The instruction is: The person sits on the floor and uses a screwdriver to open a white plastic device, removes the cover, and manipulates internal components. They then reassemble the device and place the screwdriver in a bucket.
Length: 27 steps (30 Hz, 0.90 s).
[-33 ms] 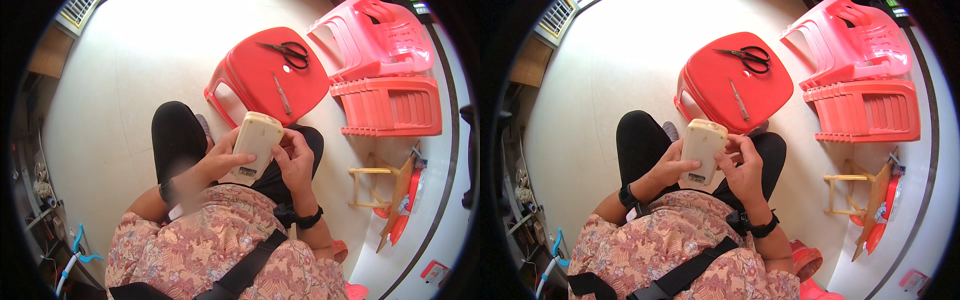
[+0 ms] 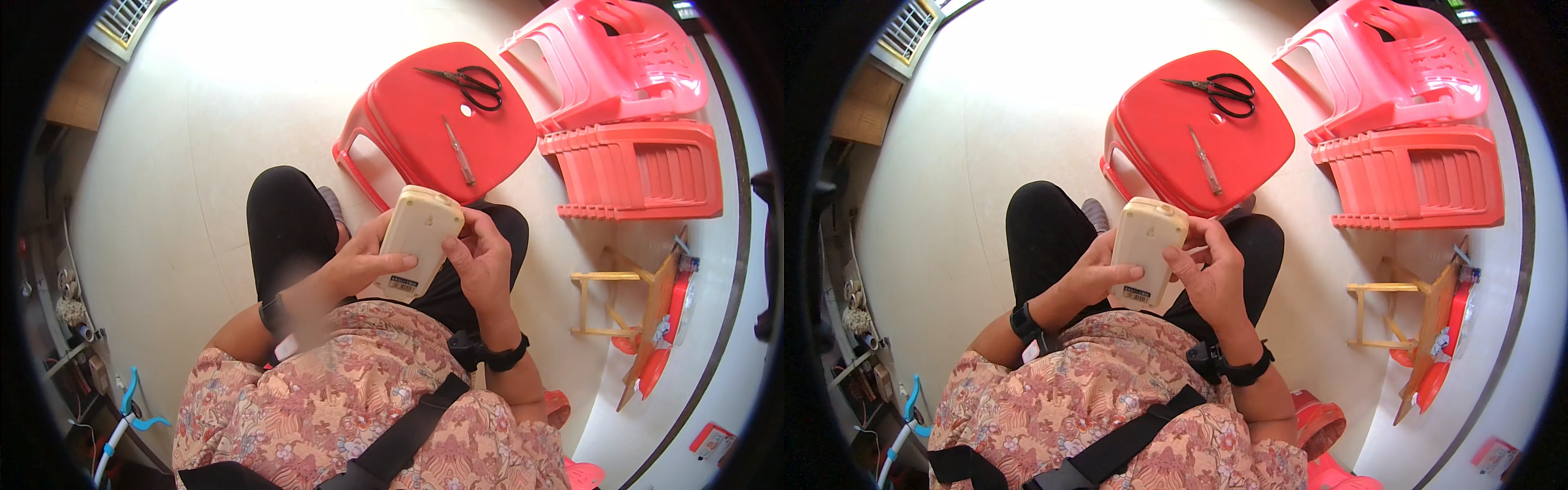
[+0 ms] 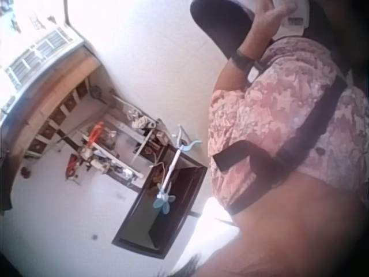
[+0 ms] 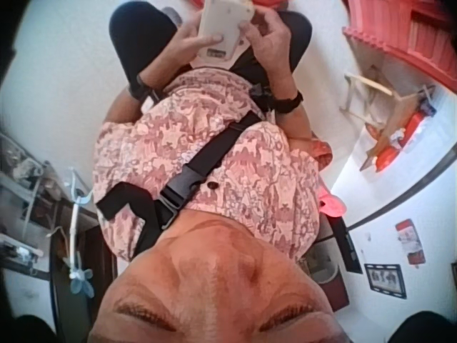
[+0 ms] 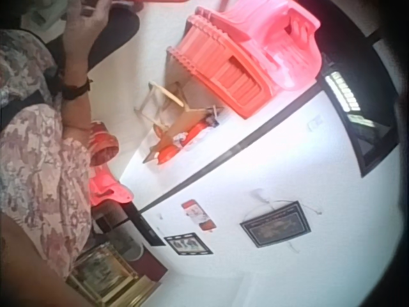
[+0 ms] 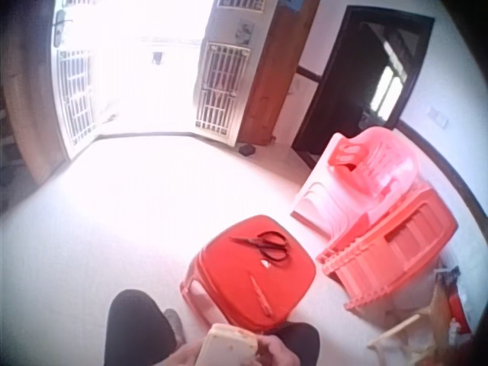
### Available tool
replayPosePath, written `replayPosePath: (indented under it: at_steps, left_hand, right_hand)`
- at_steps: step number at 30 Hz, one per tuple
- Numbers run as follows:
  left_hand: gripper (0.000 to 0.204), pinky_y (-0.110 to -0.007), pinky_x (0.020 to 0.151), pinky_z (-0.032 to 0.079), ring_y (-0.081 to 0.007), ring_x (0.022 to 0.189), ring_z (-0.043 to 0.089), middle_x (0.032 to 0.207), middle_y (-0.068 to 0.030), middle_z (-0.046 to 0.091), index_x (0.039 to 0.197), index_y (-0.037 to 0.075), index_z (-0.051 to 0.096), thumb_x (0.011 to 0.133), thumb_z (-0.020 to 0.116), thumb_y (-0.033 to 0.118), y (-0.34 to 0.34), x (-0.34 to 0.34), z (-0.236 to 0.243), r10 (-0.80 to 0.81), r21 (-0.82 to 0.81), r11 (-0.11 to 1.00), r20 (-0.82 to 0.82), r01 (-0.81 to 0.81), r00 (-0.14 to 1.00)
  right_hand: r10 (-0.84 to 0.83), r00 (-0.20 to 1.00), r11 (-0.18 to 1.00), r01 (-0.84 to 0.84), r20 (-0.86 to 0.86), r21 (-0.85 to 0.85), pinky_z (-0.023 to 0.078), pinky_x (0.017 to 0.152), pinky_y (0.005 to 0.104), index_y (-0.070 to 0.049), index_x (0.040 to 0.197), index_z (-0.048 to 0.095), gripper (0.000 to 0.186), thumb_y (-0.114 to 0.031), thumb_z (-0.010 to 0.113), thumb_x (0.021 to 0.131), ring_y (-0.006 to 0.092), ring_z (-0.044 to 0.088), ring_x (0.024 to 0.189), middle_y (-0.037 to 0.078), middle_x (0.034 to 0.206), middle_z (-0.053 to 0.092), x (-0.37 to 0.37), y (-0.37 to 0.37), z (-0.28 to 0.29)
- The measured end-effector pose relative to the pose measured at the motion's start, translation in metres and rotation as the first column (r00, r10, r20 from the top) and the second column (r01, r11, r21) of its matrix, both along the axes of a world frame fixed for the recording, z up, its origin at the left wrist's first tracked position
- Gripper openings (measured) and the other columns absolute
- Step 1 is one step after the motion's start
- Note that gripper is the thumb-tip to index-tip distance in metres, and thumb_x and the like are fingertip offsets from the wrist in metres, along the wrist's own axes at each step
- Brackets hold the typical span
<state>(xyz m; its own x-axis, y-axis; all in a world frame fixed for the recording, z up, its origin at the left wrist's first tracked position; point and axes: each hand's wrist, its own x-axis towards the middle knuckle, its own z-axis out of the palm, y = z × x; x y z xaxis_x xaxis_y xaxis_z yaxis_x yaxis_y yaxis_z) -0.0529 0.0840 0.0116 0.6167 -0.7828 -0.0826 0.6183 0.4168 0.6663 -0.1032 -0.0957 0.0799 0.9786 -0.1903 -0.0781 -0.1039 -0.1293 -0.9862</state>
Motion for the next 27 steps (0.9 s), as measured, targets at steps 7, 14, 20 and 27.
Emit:
replayPosePath:
  at_steps: [7,14,20,27]
  left_hand:
    - [0.062,-0.035,0.098,0.046,-0.0174,0.116,0.057,0.125,-0.0089,0.058,0.141,0.002,0.039,0.089,0.068,0.020,0.006,-0.004,0.006,-0.044,0.096,0.995,0.038,0.040,0.998]
    - [0.052,-0.030,0.097,0.043,-0.0132,0.115,0.053,0.123,-0.0062,0.057,0.136,0.000,0.043,0.097,0.060,0.030,0.007,-0.003,0.004,0.045,0.130,0.989,0.238,-0.077,0.970]
    - [0.047,-0.031,0.099,0.042,-0.0130,0.118,0.051,0.125,-0.0057,0.055,0.138,0.001,0.042,0.100,0.057,0.022,0.011,0.000,0.003,0.013,0.112,0.992,0.323,-0.052,0.946]
    - [0.047,-0.027,0.092,0.045,-0.0103,0.106,0.056,0.115,-0.0044,0.062,0.132,-0.001,0.050,0.099,0.057,0.032,0.009,0.002,0.001,-0.002,0.262,0.962,0.271,-0.072,0.963]
  right_hand:
    - [0.018,0.999,0.996,-0.014,-0.049,0.090,0.050,0.066,0.0240,0.003,0.102,0.062,0.028,-0.014,0.075,0.084,0.0101,0.060,0.075,0.005,0.090,0.063,-0.005,0.000,-0.005]
    - [0.075,0.990,0.986,-0.056,0.117,-0.155,0.048,0.070,0.0277,0.002,0.097,0.061,0.029,-0.009,0.077,0.075,0.0149,0.059,0.075,0.007,0.086,0.059,-0.009,-0.003,-0.011]
    - [0.143,0.972,0.961,-0.092,0.186,-0.260,0.047,0.076,0.0237,0.003,0.101,0.061,0.029,-0.003,0.075,0.076,0.0108,0.058,0.083,0.004,0.092,0.060,-0.011,-0.005,-0.003]
    - [-0.026,0.990,0.998,0.034,-0.142,0.052,0.050,0.067,0.0247,0.001,0.096,0.061,0.030,-0.014,0.077,0.077,0.0080,0.059,0.074,0.003,0.084,0.062,-0.009,0.004,-0.018]
